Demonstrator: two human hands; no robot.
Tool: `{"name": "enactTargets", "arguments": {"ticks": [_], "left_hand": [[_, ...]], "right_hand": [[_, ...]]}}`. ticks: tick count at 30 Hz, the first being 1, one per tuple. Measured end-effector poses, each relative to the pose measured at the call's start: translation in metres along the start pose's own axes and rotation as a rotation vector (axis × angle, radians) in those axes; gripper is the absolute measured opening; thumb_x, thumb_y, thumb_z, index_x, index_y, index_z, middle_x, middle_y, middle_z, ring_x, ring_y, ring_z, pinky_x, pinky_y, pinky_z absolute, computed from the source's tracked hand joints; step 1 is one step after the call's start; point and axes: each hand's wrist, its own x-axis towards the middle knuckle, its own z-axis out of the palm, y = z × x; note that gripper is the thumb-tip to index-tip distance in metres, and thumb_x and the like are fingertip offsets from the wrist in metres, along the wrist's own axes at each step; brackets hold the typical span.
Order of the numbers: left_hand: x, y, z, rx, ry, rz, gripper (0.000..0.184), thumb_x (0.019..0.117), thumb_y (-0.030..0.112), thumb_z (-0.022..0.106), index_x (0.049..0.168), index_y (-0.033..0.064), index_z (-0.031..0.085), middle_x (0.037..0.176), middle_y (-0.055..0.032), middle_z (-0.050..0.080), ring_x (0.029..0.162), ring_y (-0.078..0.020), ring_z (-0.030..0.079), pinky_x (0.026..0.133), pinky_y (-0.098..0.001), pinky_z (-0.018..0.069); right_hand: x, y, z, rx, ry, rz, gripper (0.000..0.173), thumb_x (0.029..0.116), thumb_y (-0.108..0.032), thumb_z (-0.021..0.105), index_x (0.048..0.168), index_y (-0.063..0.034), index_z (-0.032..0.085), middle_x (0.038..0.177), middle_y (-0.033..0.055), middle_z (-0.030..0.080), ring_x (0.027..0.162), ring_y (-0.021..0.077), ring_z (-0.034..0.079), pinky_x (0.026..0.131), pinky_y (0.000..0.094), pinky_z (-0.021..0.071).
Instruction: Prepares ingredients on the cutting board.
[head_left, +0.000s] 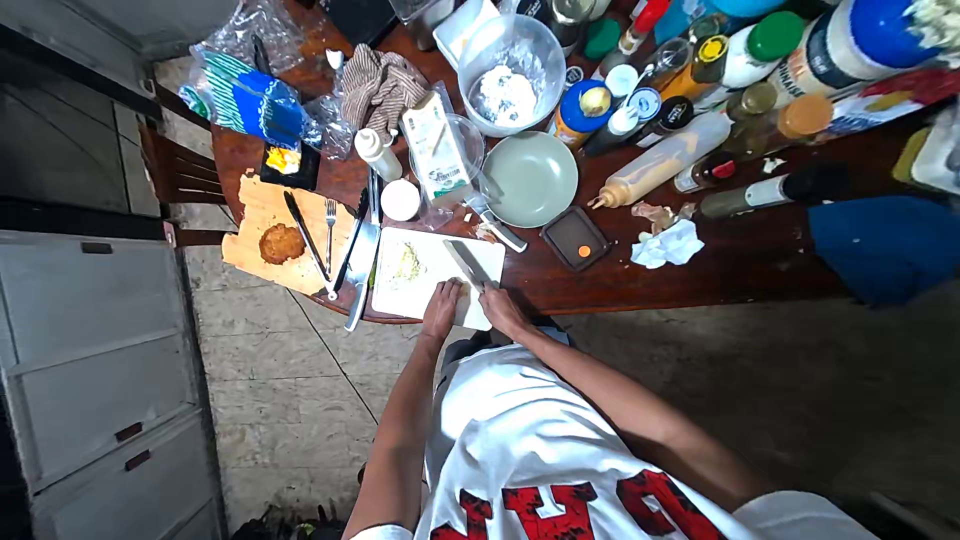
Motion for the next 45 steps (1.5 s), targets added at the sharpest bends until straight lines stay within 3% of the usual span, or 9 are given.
{"name": "enactTargets", "arguments": {"ticks": [3,5,9,12,20,25,30,35,45], "left_hand": [[0.003,0.017,-0.008,0.098,0.048,-0.267,0.05,0.1008,0.046,0.061,0.119,-0.0006,0.065,0.115,-0.0196,0.067,0.108,-0.0342,0.067,0.093,-0.0477,0.0561],[0.003,0.02,-0.007,0.04,0.104,-0.366,0.059,0.0982,0.053,0.061,0.125,0.0008,0.063,0.121,-0.0202,0.065,0.11,-0.0349,0.066,0.093,-0.0483,0.0556],[-0.01,0.006,0.0,-0.174,0.118,-0.173,0.039,0.0993,0.022,0.056,0.136,0.0064,0.059,0.15,-0.0186,0.048,0.134,-0.0328,0.052,0.109,-0.045,0.0485],[-0.017,0.005,0.004,-0.205,0.048,-0.095,0.033,0.0977,0.004,0.055,0.129,0.0091,0.065,0.147,-0.0164,0.051,0.134,-0.0318,0.052,0.11,-0.0428,0.0481],[-0.007,0.022,0.009,-0.305,0.202,-0.331,0.053,0.0991,0.027,0.067,0.148,0.0133,0.051,0.154,-0.0204,0.039,0.105,-0.0282,0.068,0.087,-0.0411,0.0613],[-0.01,0.01,0.005,-0.192,0.066,-0.131,0.031,0.105,0.014,0.052,0.132,0.0089,0.065,0.146,-0.015,0.055,0.125,-0.0297,0.061,0.105,-0.0424,0.0518],[-0.008,0.016,0.006,-0.217,0.109,-0.23,0.031,0.1041,0.021,0.059,0.13,0.005,0.065,0.131,-0.0188,0.062,0.115,-0.0303,0.066,0.1,-0.0425,0.0559],[-0.005,0.018,0.008,-0.157,0.111,-0.196,0.036,0.1045,0.028,0.058,0.125,-0.0016,0.064,0.145,-0.0198,0.055,0.132,-0.0336,0.055,0.111,-0.043,0.0475],[-0.006,0.011,0.014,-0.216,0.173,-0.118,0.027,0.106,0.024,0.056,0.12,0.0044,0.069,0.132,-0.0128,0.065,0.125,-0.0265,0.061,0.108,-0.0398,0.0496]], "right_hand": [[-0.001,-0.001,-0.008,0.034,0.002,0.023,0.038,0.1094,-0.026,0.042,0.132,-0.0008,0.058,0.105,0.0229,0.069,0.102,0.038,0.07,0.09,0.0545,0.0562],[-0.002,0.0,-0.012,0.031,0.006,0.021,0.037,0.1092,-0.026,0.043,0.13,-0.0001,0.059,0.104,0.0231,0.069,0.102,0.038,0.07,0.09,0.0545,0.0563],[-0.003,-0.001,-0.013,0.013,-0.008,0.018,0.036,0.1087,-0.027,0.043,0.126,-0.0004,0.06,0.104,0.0223,0.069,0.102,0.0371,0.07,0.09,0.0532,0.0562],[-0.004,-0.003,-0.01,0.015,-0.034,0.012,0.037,0.109,-0.027,0.042,0.127,-0.0001,0.06,0.106,0.0224,0.069,0.105,0.0364,0.069,0.092,0.0526,0.0556],[-0.005,-0.009,-0.007,-0.001,-0.05,0.012,0.038,0.1102,-0.029,0.039,0.127,-0.0015,0.059,0.107,0.022,0.069,0.104,0.0359,0.07,0.091,0.0518,0.0561],[-0.004,-0.008,-0.006,-0.015,-0.054,0.003,0.038,0.1101,-0.028,0.039,0.128,-0.0011,0.058,0.107,0.0221,0.069,0.106,0.0369,0.069,0.092,0.0521,0.0556],[-0.004,-0.009,-0.004,-0.023,-0.056,-0.02,0.037,0.1098,-0.027,0.038,0.124,-0.0006,0.059,0.104,0.021,0.069,0.104,0.0354,0.07,0.092,0.0507,0.0559],[-0.004,-0.009,-0.002,-0.02,-0.046,-0.051,0.035,0.1099,-0.026,0.039,0.125,-0.0002,0.059,0.101,0.0206,0.069,0.101,0.0348,0.07,0.09,0.05,0.0563],[-0.008,-0.015,-0.007,-0.095,-0.064,-0.043,0.034,0.1093,-0.025,0.04,0.125,-0.001,0.059,0.103,0.0206,0.07,0.104,0.0359,0.07,0.092,0.0509,0.0561]]}}
